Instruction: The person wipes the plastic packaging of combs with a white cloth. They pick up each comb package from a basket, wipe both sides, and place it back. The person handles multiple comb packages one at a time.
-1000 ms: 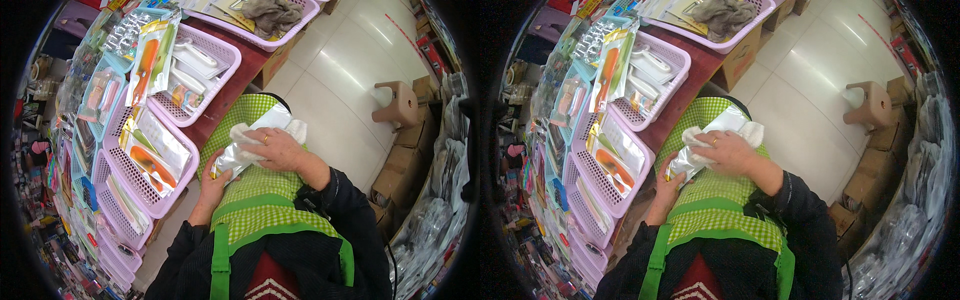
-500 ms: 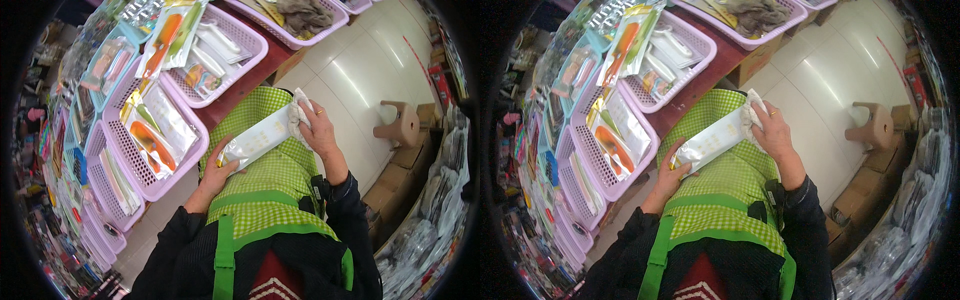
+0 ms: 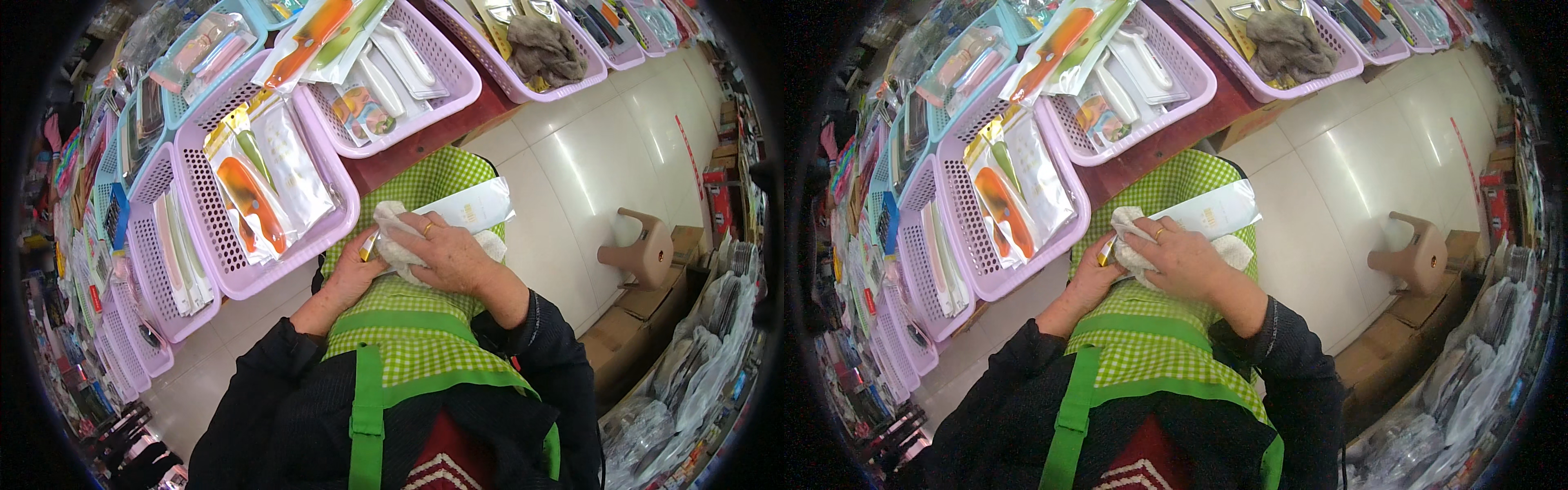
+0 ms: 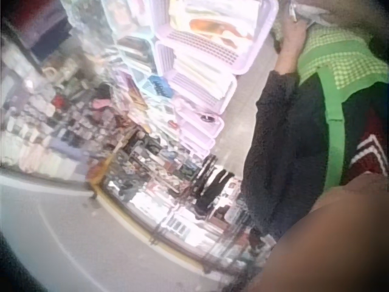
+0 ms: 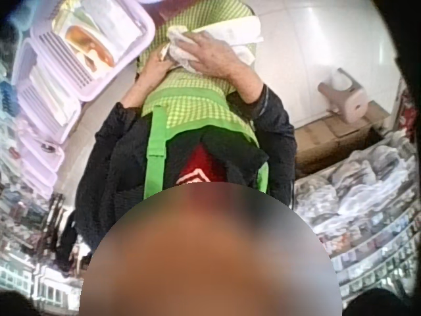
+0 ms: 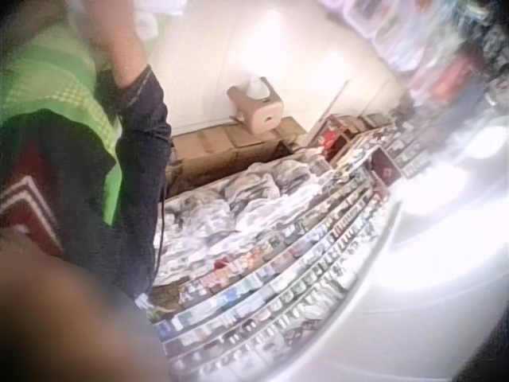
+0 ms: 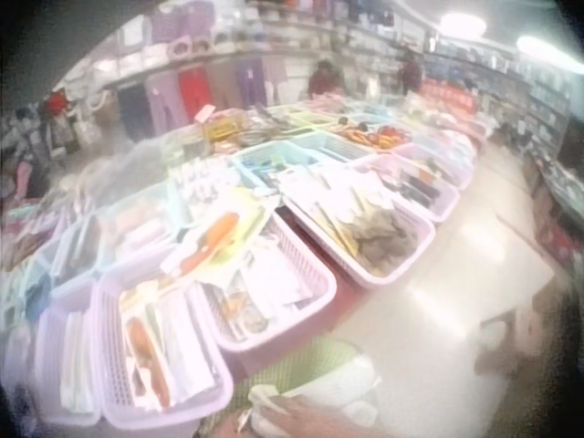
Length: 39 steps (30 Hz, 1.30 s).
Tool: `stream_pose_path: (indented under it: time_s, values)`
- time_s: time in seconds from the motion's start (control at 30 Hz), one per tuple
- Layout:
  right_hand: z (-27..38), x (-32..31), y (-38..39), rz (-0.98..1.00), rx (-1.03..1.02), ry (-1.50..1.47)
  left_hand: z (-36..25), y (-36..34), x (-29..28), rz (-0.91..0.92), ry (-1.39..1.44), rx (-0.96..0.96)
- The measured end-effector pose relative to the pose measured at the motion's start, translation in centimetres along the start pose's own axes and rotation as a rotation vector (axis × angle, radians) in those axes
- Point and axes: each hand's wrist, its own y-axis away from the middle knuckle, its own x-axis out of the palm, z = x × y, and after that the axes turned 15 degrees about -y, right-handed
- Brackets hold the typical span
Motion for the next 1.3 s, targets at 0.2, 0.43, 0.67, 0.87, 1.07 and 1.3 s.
stream_pose_path:
  time_s: [0.2, 0.43, 0.67, 0.87, 1.07, 1.3]
  values:
    - [-3.2, -2.3, 1.7, -0.222, 0.202, 0.180, 0.0, -0.1, -0.1, 0.064, 0.195, -0.075]
    - [-6.7, -5.0, 5.6, -0.472, 0.273, 0.266, -0.3, -0.4, -0.2, 0.057, 0.268, -0.145]
    - [-4.1, -3.9, 7.0, -0.303, 0.335, 0.327, -0.7, -0.8, -0.3, 0.030, 0.333, -0.150]
    - [-0.7, -2.3, 4.2, -0.153, 0.158, 0.296, -2.2, -1.2, 0.3, 0.166, 0.210, -0.099]
    - [2.1, -2.1, 0.3, 0.036, -0.037, 0.237, -2.4, -1.5, 0.8, 0.178, 0.183, -0.168]
    - [2.4, -2.0, -0.7, 0.119, 0.028, 0.424, -2.1, -1.8, 0.7, 0.079, 0.075, -0.182]
